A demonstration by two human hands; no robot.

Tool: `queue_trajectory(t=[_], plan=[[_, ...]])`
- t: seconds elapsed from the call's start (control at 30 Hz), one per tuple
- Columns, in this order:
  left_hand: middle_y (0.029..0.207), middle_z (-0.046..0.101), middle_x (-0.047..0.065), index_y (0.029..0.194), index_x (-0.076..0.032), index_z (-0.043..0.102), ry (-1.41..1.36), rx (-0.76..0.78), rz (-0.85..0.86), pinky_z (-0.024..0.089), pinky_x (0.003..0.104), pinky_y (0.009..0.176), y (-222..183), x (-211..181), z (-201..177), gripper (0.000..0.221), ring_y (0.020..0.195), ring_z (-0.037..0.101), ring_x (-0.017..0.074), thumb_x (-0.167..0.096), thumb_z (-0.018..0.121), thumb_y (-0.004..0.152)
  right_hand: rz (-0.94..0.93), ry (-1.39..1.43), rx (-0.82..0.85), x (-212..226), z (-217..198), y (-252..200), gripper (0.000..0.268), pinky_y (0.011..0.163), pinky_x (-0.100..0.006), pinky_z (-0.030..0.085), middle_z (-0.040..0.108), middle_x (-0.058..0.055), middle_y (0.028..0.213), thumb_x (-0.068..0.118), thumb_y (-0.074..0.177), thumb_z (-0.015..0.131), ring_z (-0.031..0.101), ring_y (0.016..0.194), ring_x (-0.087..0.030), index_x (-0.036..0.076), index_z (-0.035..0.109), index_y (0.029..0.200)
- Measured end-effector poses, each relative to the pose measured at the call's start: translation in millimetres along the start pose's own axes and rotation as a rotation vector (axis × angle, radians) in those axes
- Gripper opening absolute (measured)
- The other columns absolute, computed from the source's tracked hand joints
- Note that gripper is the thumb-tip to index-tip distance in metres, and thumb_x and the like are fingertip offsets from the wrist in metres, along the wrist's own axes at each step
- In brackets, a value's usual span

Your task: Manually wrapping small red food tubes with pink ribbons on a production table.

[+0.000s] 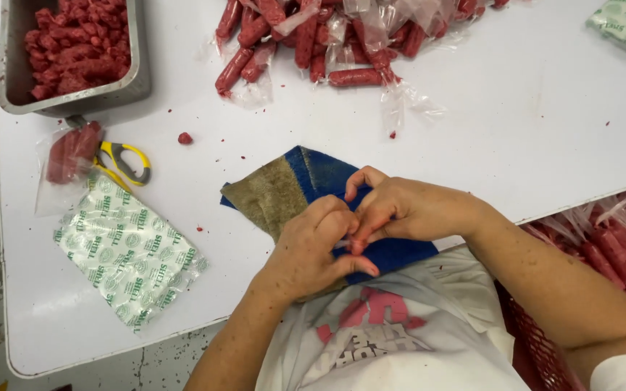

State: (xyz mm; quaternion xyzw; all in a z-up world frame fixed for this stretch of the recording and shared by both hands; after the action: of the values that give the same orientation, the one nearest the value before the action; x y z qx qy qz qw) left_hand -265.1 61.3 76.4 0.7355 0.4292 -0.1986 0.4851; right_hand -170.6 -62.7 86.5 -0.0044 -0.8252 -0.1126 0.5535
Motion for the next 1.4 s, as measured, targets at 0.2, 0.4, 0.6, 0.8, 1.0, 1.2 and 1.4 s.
queue_trajectory(t=[0.2, 0.4, 0.6, 0.8, 1.0, 1.2, 1.4], plan=[[0.088, 0.057, 0.006, 0.086, -0.01, 0.058, 0.203, -0.108, -0.014, 0.056, 0.039, 0.062, -24.6, 10.3, 29.2, 0.035, 0.073, 0.065, 0.0307, -0.042, 0.069, 0.091, 0.023, -0.026, 0.017, -8.9, 9.1, -20.4, 0.025, 0.103, -0.048, 0.04, 0.079, -0.01, 0.105, 0.02, 0.098, 0.063, 0.056, 0.112, -0.034, 0.01, 0.077, 0.115], [0.116, 0.065, 0.017, 0.117, -0.002, 0.061, 0.462, -0.158, -0.173, 0.052, 0.044, 0.087, -52.7, 0.6, 64.7, 0.036, 0.098, 0.064, 0.034, -0.033, 0.064, 0.098, 0.255, 0.306, -0.948, -58.9, 48.5, -45.7, 0.013, 0.092, -0.027, 0.059, 0.079, -0.012, 0.097, 0.004, 0.08, 0.079, 0.073, 0.099, -0.02, 0.004, 0.081, 0.092], [0.096, 0.061, 0.007, 0.09, -0.011, 0.078, -0.138, -0.566, -0.441, 0.058, 0.031, 0.09, -25.6, 26.7, 37.3, 0.014, 0.093, 0.063, 0.0173, -0.02, 0.068, 0.093, 0.103, 0.399, -0.999, -63.5, 56.8, -45.4, 0.032, 0.088, -0.027, 0.057, 0.074, -0.019, 0.1, 0.001, 0.083, 0.074, 0.071, 0.096, -0.019, 0.005, 0.05, 0.105], [0.076, 0.063, 0.012, 0.088, -0.001, 0.067, -0.856, -0.276, -0.536, 0.037, 0.021, 0.034, -6.3, 55.7, 32.4, 0.014, 0.052, 0.055, 0.0125, -0.012, 0.066, 0.096, -0.057, -0.396, -0.689, -26.0, 43.9, -48.1, 0.036, 0.087, -0.039, 0.056, 0.071, -0.01, 0.101, 0.032, 0.105, 0.049, 0.071, 0.096, -0.029, 0.001, 0.066, 0.111], [0.065, 0.055, 0.007, 0.092, -0.011, 0.065, 0.18, 0.307, 0.223, 0.042, 0.04, 0.076, 139.0, 71.4, 76.7, 0.014, 0.063, 0.051, 0.0318, -0.002, 0.054, 0.088, 0.458, -0.287, -0.678, -17.8, -13.2, -185.7, 0.021, 0.077, -0.024, 0.06, 0.086, 0.001, 0.095, 0.029, 0.087, 0.07, 0.079, 0.082, -0.01, 0.016, 0.084, 0.097], [0.084, 0.064, -0.001, 0.094, -0.018, 0.075, 0.701, 0.561, 0.227, 0.026, 0.058, 0.114, 183.6, 181.5, 123.2, 0.019, 0.09, 0.062, 0.0251, -0.035, 0.071, 0.086, 0.99, -1.201, -0.841, -30.7, -51.2, -354.6, 0.077, 0.114, -0.042, 0.044, 0.067, -0.012, 0.142, 0.038, 0.076, 0.07, 0.062, 0.125, -0.038, 0.01, 0.059, 0.147], [0.077, 0.069, -0.001, 0.091, -0.018, 0.072, 0.202, -0.013, 0.073, 0.044, 0.039, 0.107, 189.1, 92.8, 62.2, 0.012, 0.086, 0.069, 0.0196, -0.029, 0.071, 0.094, 0.409, -0.792, -0.795, -18.1, -111.0, -112.7, 0.049, 0.108, -0.069, 0.024, 0.054, -0.025, 0.143, 0.012, 0.1, 0.048, 0.045, 0.133, -0.05, 0.001, 0.047, 0.147]])
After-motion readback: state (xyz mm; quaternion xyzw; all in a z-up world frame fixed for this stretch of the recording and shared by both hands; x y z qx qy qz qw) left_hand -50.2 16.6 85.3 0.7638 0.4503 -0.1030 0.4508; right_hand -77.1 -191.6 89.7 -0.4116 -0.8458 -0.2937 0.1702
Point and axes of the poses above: each hand's wrist, its own y-axis towards the middle knuckle, its own z-axis out of the palm, x = y × z, the point moved 5 cm from there along y, towards the middle knuckle
